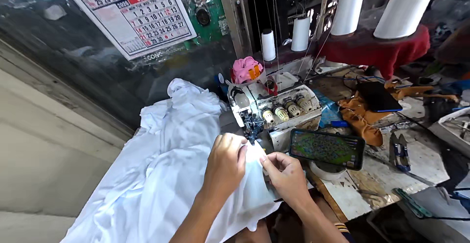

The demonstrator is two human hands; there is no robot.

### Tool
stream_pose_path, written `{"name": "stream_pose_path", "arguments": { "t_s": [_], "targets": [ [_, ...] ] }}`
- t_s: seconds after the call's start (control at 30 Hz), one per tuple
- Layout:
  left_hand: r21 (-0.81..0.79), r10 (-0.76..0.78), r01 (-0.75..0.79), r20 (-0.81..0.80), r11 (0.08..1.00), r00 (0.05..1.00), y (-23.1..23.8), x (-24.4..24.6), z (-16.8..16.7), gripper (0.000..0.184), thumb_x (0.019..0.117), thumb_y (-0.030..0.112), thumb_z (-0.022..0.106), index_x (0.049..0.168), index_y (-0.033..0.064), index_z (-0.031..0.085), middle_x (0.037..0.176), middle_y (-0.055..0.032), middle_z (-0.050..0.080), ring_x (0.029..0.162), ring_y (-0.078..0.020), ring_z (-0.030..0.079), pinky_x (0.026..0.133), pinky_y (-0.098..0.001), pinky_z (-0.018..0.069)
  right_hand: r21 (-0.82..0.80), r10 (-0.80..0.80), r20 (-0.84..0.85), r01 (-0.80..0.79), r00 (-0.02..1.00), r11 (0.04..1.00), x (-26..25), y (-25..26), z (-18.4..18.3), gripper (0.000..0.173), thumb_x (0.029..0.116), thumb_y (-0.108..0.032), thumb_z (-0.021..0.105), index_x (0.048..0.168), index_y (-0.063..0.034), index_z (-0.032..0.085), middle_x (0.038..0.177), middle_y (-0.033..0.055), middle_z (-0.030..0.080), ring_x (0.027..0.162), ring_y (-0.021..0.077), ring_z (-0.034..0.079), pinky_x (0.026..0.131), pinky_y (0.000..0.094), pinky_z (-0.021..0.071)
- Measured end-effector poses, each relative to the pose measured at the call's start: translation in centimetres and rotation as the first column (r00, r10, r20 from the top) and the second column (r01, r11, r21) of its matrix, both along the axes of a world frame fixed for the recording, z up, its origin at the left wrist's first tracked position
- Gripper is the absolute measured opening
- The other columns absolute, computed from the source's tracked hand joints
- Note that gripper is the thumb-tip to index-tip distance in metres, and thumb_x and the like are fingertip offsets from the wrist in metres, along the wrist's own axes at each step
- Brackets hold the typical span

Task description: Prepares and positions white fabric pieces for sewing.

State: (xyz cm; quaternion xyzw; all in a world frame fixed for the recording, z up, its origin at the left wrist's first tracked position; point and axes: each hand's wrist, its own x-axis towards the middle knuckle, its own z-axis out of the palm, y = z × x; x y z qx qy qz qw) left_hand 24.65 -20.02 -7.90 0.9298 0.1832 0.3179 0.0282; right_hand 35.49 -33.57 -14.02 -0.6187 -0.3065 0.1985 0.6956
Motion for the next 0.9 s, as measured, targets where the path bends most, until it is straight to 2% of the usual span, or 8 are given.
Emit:
{"name": "stream_pose_path", "arguments": {
  "t_s": [0.23,0.4,0.5,0.6,0.67,0.73,0.8,0.9],
  "targets": [
    [0.022,0.01,-0.01,0.018,1.0,1.0,-3.9,-0.4,-2.1,0.026,0.1028,0.031,0.052,0.109,0.0225,0.075,0.113,0.0036,0.066,0.106,-0.0178,0.06,0.088,-0.0435,0.0477,-0.005,0.091,0.046,-0.091,0.995,0.996,0.3,-0.7,-0.2,0.018,0.0998,-0.027,0.065,0.099,-0.0116,0.074,0.087,-0.0001,0.073,0.079,0.0112,0.07,0.072,0.0268,0.0599],
    [0.033,0.025,-0.025,-0.008,0.999,1.0,-3.9,-0.9,-2.1,0.027,0.1023,0.032,0.051,0.111,0.0243,0.075,0.112,0.0031,0.066,0.107,-0.0186,0.059,0.088,-0.0438,0.0464,0.032,0.148,0.008,-0.148,0.989,0.988,-0.4,-0.8,-0.5,0.018,0.1014,-0.024,0.062,0.104,-0.0083,0.073,0.094,0.0021,0.073,0.082,0.0122,0.07,0.07,0.0257,0.0599],
    [-0.029,0.002,-0.002,0.013,1.0,1.0,-2.6,-0.8,-1.8,0.027,0.1024,0.033,0.052,0.111,0.0247,0.076,0.113,0.0036,0.066,0.107,-0.018,0.059,0.089,-0.0456,0.0466,0.026,0.279,0.022,-0.28,0.96,0.96,-2.3,-1.7,-0.8,0.018,0.1007,-0.018,0.062,0.112,-0.0064,0.071,0.099,0.0016,0.073,0.083,0.0101,0.071,0.069,0.0265,0.0613],
    [-0.123,0.069,-0.059,0.075,0.991,0.995,-0.9,-0.7,-0.2,0.027,0.101,0.035,0.052,0.108,0.0262,0.077,0.114,0.0047,0.065,0.112,-0.0178,0.058,0.091,-0.0459,0.047,-0.001,0.429,0.02,-0.429,0.903,0.903,-3.8,-2.0,-0.5,0.016,0.1028,-0.02,0.062,0.107,-0.0068,0.07,0.093,0.002,0.074,0.077,0.0114,0.071,0.066,0.0298,0.062],
    [-0.163,0.171,-0.161,0.05,0.973,0.984,0.3,0.0,-0.9,0.036,0.1027,0.039,0.051,0.123,0.0199,0.074,0.127,-0.0073,0.06,0.119,-0.0276,0.054,0.094,-0.05,0.0478,-0.008,0.464,0.014,-0.464,0.886,0.886,-4.2,-1.5,-0.6,0.017,0.1029,-0.022,0.062,0.105,-0.007,0.07,0.091,0.0023,0.073,0.078,0.0116,0.071,0.069,0.0301,0.0615],
    [-0.25,0.243,-0.248,-0.052,0.936,0.969,1.3,0.4,-2.0,0.047,0.105,0.047,0.045,0.141,0.0229,0.063,0.14,-0.0132,0.051,0.12,-0.0299,0.055,0.091,-0.0502,0.0528,-0.016,0.475,0.032,-0.475,0.88,0.88,-4.4,-1.3,-0.4,0.016,0.1013,-0.022,0.064,0.106,-0.0074,0.071,0.094,0.0016,0.074,0.085,0.0108,0.072,0.078,0.0308,0.0621],
    [-0.283,0.282,-0.315,-0.154,0.906,0.947,1.5,-0.1,-1.3,0.048,0.1062,0.048,0.044,0.146,0.0267,0.058,0.135,-0.0156,0.055,0.1,-0.0288,0.066,0.077,-0.0506,0.0583,-0.025,0.475,0.043,-0.475,0.879,0.88,-4.4,-1.5,-0.3,0.017,0.1005,-0.022,0.065,0.107,-0.0073,0.072,0.097,0.0013,0.074,0.089,0.0099,0.072,0.082,0.0311,0.0622],
    [-0.22,0.291,-0.35,-0.26,0.911,0.921,1.2,-1.6,0.4,0.043,0.1076,0.041,0.047,0.142,0.0211,0.063,0.097,-0.014,0.073,0.082,-0.0332,0.071,0.071,-0.0577,0.0568,-0.053,0.512,0.024,-0.51,0.859,0.858,-4.8,-3.0,-0.3,0.019,0.1014,-0.023,0.064,0.111,-0.0075,0.072,0.097,0.0016,0.075,0.087,0.0101,0.072,0.079,0.0321,0.0623]
  ]
}}
